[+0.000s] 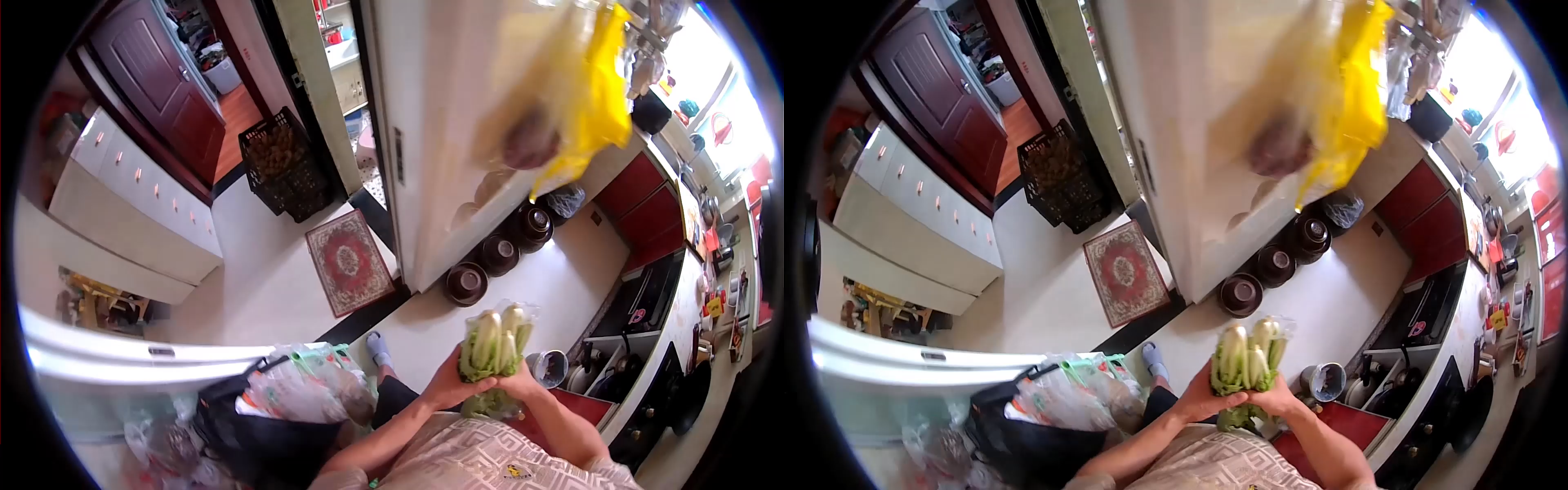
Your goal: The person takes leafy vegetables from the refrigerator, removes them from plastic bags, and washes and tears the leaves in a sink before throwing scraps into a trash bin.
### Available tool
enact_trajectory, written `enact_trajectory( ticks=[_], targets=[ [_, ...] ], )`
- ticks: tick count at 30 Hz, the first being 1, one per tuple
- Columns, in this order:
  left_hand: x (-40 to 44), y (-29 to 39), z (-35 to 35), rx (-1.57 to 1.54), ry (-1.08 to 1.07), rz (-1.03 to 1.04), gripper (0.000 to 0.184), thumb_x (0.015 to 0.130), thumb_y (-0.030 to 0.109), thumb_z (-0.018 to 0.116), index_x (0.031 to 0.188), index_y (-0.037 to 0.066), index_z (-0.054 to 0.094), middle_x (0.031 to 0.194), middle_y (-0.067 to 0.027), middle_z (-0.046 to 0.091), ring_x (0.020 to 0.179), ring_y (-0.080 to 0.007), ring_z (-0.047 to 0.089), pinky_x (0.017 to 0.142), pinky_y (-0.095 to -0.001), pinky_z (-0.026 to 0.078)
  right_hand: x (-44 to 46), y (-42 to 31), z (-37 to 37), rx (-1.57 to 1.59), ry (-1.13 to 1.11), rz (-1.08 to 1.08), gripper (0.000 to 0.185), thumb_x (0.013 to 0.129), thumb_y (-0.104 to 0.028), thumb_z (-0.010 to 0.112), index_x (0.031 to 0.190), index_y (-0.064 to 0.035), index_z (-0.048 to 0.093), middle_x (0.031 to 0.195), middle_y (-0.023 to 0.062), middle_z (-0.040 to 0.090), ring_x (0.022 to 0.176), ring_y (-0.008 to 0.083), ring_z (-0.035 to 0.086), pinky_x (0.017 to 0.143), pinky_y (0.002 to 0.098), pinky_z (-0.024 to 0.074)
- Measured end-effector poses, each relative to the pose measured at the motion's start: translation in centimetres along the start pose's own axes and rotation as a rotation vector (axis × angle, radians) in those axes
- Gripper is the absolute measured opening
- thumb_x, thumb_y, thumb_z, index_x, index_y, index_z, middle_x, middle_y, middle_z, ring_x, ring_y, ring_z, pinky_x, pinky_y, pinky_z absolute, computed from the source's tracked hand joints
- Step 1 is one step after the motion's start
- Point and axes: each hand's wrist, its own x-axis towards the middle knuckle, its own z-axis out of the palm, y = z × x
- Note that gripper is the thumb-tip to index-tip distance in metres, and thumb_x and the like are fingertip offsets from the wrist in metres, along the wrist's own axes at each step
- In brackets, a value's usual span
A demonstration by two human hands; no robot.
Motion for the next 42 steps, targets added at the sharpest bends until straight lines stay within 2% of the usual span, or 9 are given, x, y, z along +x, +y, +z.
enact_trajectory(
  ticks=[9,13,19,21,25,29,35,40,42],
  targets=[
    [-3.5,1.8,-21.1,-0.404,0.271,-0.024,0.079,0.063,0.027,0.086,0.126,0.001,0.046,0.119,-0.0059,0.055,0.107,-0.0166,0.053,0.092,-0.0311,0.044,16.5,-4.0,17.4,-0.012,-0.470,0.120,0.081,0.068,-0.018,0.078,0.135,-0.0014,0.035,0.133,0.0125,0.044,0.122,0.0214,0.042,0.104,0.0357,0.0346],
    [-3.1,3.5,-24.5,-0.554,0.400,-0.052,0.082,0.062,0.027,0.087,0.128,0.001,0.045,0.120,-0.0058,0.054,0.108,-0.0179,0.052,0.094,-0.0318,0.043,21.5,-5.0,20.4,-0.487,-0.373,-0.391,0.089,0.065,-0.047,0.070,0.136,-0.0078,0.035,0.127,0.0225,0.036,0.116,0.0408,0.031,0.102,0.0494,0.0238],
    [-1.7,5.6,-27.0,-0.545,0.599,-0.121,0.056,0.074,0.016,0.074,0.122,-0.001,0.050,0.115,-0.0080,0.057,0.101,-0.0181,0.057,0.085,-0.0296,0.047,27.8,-5.7,21.6,-0.369,-0.640,-0.353,0.086,0.073,-0.047,0.072,0.138,-0.0056,0.032,0.133,0.0219,0.038,0.125,0.0346,0.034,0.107,0.0426,0.0256],
    [0.9,6.5,-27.8,-0.529,0.741,-0.048,0.050,0.078,0.014,0.068,0.121,-0.002,0.050,0.115,-0.0089,0.057,0.099,-0.0186,0.057,0.084,-0.0309,0.048,28.7,-7.5,22.4,0.004,-0.615,-0.080,0.081,0.077,-0.039,0.071,0.138,-0.0026,0.031,0.130,0.0183,0.043,0.123,0.0271,0.038,0.105,0.0376,0.0300],
    [4.7,8.1,-29.3,-0.673,0.659,0.057,0.051,0.082,0.015,0.064,0.126,-0.001,0.045,0.119,-0.0090,0.054,0.105,-0.0200,0.056,0.088,-0.0325,0.047,31.4,-9.9,20.7,-0.075,-0.590,0.046,0.080,0.083,-0.030,0.068,0.141,-0.0022,0.021,0.132,0.0138,0.043,0.123,0.0209,0.039,0.104,0.0345,0.0305],
    [7.5,8.6,-30.4,-0.679,0.743,0.165,0.054,0.081,0.012,0.066,0.128,0.000,0.043,0.120,-0.0100,0.053,0.105,-0.0208,0.055,0.090,-0.0331,0.047,33.0,-7.3,17.9,0.003,-0.362,-0.179,0.064,0.088,-0.027,0.060,0.137,0.0006,0.029,0.128,0.0161,0.048,0.121,0.0222,0.044,0.100,0.0336,0.0344],
    [8.8,6.9,-34.8,-0.499,0.649,0.235,0.053,0.084,0.023,0.062,0.128,-0.001,0.044,0.118,-0.0127,0.054,0.105,-0.0237,0.055,0.091,-0.0365,0.046,28.0,-9.3,16.5,-0.566,-0.055,-0.710,0.050,0.086,-0.018,0.061,0.128,-0.0012,0.041,0.117,0.0168,0.051,0.109,0.0293,0.049,0.096,0.0363,0.0350],
    [8.8,4.4,-42.5,-0.366,0.497,0.208,0.057,0.082,0.025,0.063,0.128,-0.002,0.043,0.120,-0.0120,0.054,0.107,-0.0243,0.055,0.092,-0.0376,0.045,27.7,-3.2,19.7,-0.377,0.106,-0.452,0.043,0.084,-0.013,0.063,0.123,-0.0019,0.048,0.095,0.0102,0.058,0.081,0.0200,0.060,0.068,0.0307,0.0485],
    [9.7,4.7,-44.5,-0.286,0.406,0.212,0.057,0.082,0.024,0.064,0.128,-0.002,0.044,0.121,-0.0122,0.053,0.107,-0.0242,0.054,0.093,-0.0373,0.045,27.6,-2.0,20.1,-0.409,0.203,-0.401,0.040,0.085,-0.013,0.062,0.121,-0.0030,0.050,0.096,0.0107,0.059,0.083,0.0204,0.061,0.070,0.0323,0.0495]
  ],
)
